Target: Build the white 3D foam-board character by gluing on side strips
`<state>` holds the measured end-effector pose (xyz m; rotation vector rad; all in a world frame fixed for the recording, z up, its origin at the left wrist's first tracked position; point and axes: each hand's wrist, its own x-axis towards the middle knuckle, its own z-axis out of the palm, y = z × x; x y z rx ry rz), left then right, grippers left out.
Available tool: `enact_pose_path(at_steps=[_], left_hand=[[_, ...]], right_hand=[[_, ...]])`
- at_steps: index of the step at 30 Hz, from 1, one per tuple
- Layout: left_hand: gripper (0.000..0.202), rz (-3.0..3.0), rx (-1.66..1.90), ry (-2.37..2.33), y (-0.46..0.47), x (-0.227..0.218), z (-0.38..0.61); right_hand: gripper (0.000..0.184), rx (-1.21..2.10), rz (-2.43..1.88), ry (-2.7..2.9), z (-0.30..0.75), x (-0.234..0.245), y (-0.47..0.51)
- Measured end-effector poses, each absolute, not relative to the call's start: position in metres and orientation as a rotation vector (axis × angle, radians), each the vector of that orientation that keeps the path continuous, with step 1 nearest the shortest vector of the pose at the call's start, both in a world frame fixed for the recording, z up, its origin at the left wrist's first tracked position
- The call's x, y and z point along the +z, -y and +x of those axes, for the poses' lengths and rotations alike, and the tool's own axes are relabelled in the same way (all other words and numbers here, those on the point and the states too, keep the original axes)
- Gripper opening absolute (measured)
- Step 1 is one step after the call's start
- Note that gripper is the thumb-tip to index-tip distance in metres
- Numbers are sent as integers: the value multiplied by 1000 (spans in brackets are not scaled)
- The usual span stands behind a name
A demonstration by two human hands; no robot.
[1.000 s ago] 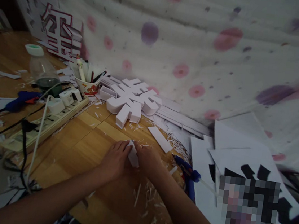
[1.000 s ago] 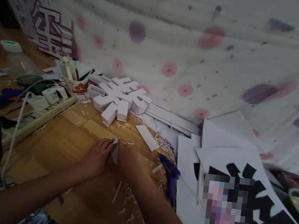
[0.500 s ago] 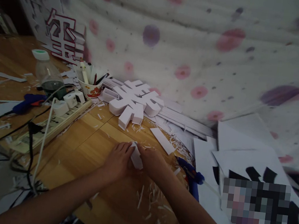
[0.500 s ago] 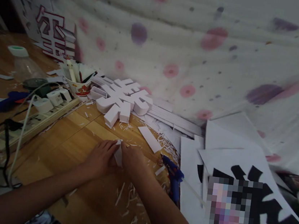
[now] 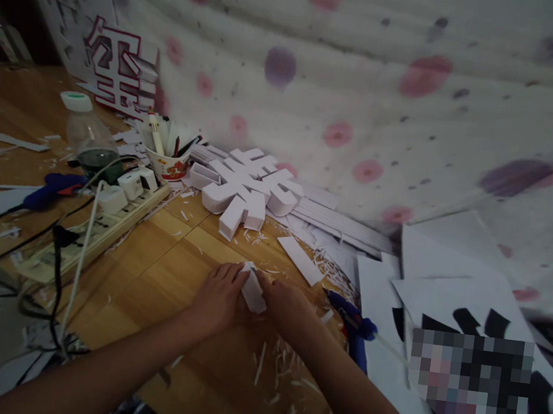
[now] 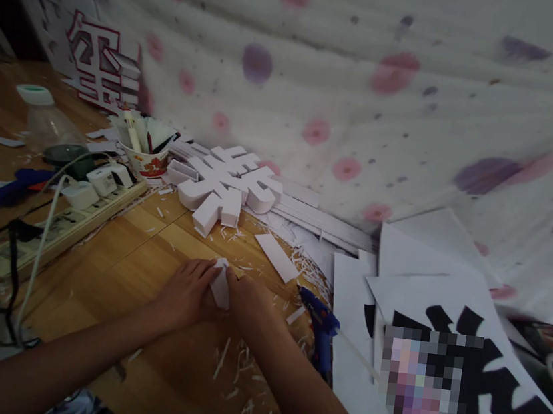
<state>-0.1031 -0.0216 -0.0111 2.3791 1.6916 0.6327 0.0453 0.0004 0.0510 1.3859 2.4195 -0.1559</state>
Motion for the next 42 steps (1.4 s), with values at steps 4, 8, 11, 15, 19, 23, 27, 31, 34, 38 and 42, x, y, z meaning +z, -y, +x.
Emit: enact_pose_path(at_steps=[4,8,11,15,19,23,27,31,34,38,42], left_hand=[[73,2379,616,-1696,22,-9,-103],[73,2394,632,-1697,21,-12,-104],[74,2399,665,-1689,21,-15,-104],[72,2395,669,-1688,20,-16,-104],[74,2396,667,-1689,19,-18,-104],[73,2386,676,-1681,19,-20,-104],[74,2380,670,-1679,19,-19,-104],[71,2375,654,-1684,20,-16,-104],[73,2360,667,-1700,21,-14,-103],[74,2366,668,-1693,21,-14,-103],[72,2379,647,-1705,21,-14,-104]], right_hand=[[53,-161,1387,-2419,47,51,0],[55,-152,1389,-2408,48,51,2],[58,-159,1385,-2398,49,51,5],[56,-134,1403,-2384,50,51,10],[54,-144,1404,-2379,51,53,12],[53,-150,1405,-2366,53,56,14],[56,-141,1374,-2351,55,59,18],[56,-154,1367,-2300,57,66,24],[57,-150,1362,-2286,58,69,28],[56,-126,1353,-2310,62,66,30],[57,-83,1337,-2320,66,60,32]])
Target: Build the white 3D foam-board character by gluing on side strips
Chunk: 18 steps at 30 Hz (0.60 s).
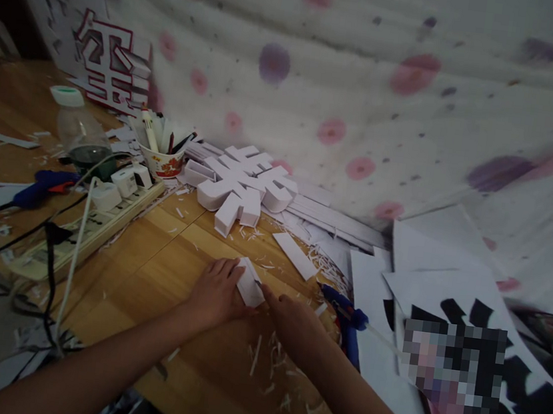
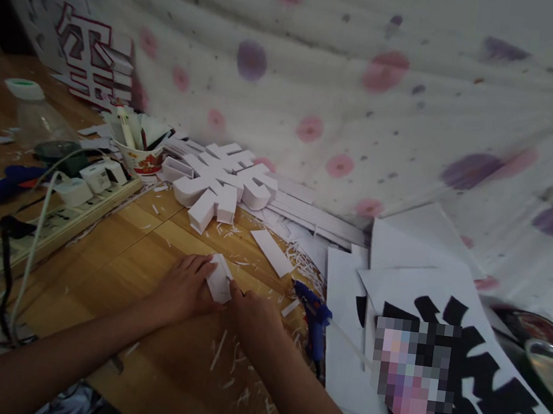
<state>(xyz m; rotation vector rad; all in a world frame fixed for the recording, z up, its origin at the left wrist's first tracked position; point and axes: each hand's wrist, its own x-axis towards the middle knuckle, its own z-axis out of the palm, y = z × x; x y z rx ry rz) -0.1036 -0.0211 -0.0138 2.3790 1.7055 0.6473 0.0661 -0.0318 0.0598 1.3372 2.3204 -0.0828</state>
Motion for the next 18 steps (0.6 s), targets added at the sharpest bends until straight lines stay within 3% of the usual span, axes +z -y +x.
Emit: enact_pose_path(at_steps=[9,18], left_hand=[[74,2383,673,-1679,20,-17,-105],[74,2366,659,-1706,21,-15,-103]], right_hand=[[67,-91,1311,-2342,73,56,36],[64,-102,1342,-2377,83,49,42]])
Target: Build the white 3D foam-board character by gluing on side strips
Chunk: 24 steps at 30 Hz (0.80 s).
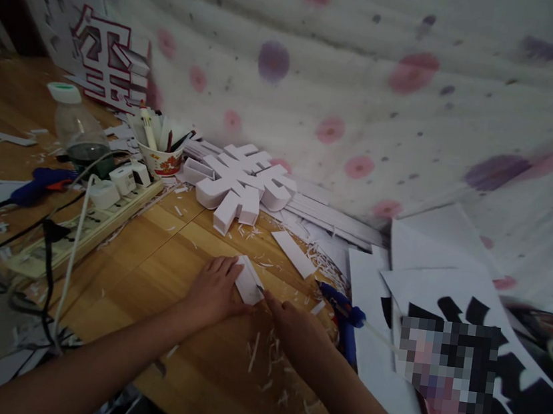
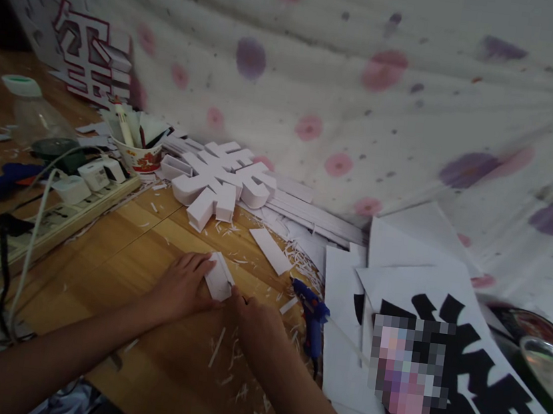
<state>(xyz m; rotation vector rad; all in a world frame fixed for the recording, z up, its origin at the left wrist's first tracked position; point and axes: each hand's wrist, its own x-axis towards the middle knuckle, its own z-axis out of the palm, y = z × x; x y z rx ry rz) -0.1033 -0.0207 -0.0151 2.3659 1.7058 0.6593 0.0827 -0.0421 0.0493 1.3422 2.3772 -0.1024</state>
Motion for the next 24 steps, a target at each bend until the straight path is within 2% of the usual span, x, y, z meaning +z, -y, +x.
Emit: enact_pose_path(at_steps=[6,16,24], left_hand=[[72,2385,656,-1717,20,-18,-104],[72,2372,685,-1698,21,-16,-104],[72,2380,652,-1706,21,-16,-104]], right_hand=[[70,-56,1336,-2423,91,43,47],[59,-132,1422,-2398,93,48,52],[71,-199,1435,-2324,96,51,58]])
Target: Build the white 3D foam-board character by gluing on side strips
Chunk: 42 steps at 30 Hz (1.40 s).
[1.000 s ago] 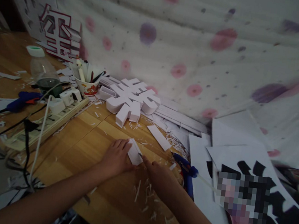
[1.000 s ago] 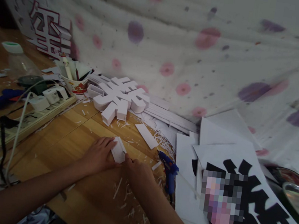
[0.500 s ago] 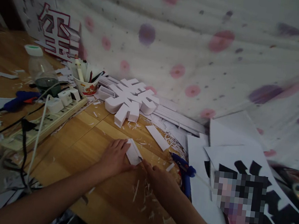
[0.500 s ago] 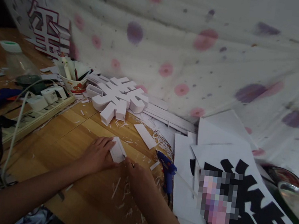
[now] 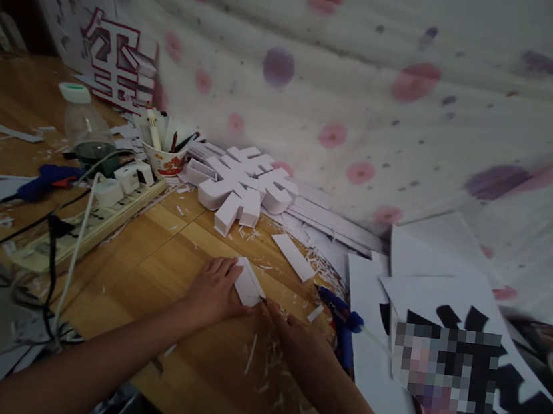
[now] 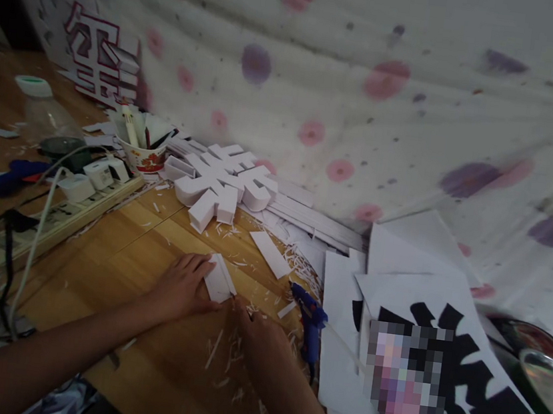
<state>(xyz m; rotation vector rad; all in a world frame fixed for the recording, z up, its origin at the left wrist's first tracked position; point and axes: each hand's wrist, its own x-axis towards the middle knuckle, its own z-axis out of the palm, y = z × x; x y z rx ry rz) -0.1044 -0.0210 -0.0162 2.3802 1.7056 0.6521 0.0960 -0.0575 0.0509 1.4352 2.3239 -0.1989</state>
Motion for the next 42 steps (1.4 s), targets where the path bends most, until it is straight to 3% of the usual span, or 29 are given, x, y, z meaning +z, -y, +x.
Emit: enact_pose_path(at_steps=[15,20,25,31,38,42], left_hand=[[80,2322,832,-1703,18,-26,-104],[58,2220,913,-1632,11,-23,-103],[68,2137,1005,-1443,8,-19,-103],[31,1506,1056,-1327,-1,-14,-102],[52,1456,935,-1454,-22,-19,-92],[31,1439,941,-1399,-34,-25,-81]], right_hand=[[71,-268,1525,-2396,112,40,72],[62,-230,1737,-2343,118,37,71],[67,-233,1710,-2378,112,34,71],[78,-158,1656,-2487,111,32,80],[73,62,1411,-2634,120,15,79],[72,150,1364,-2713,119,17,77]])
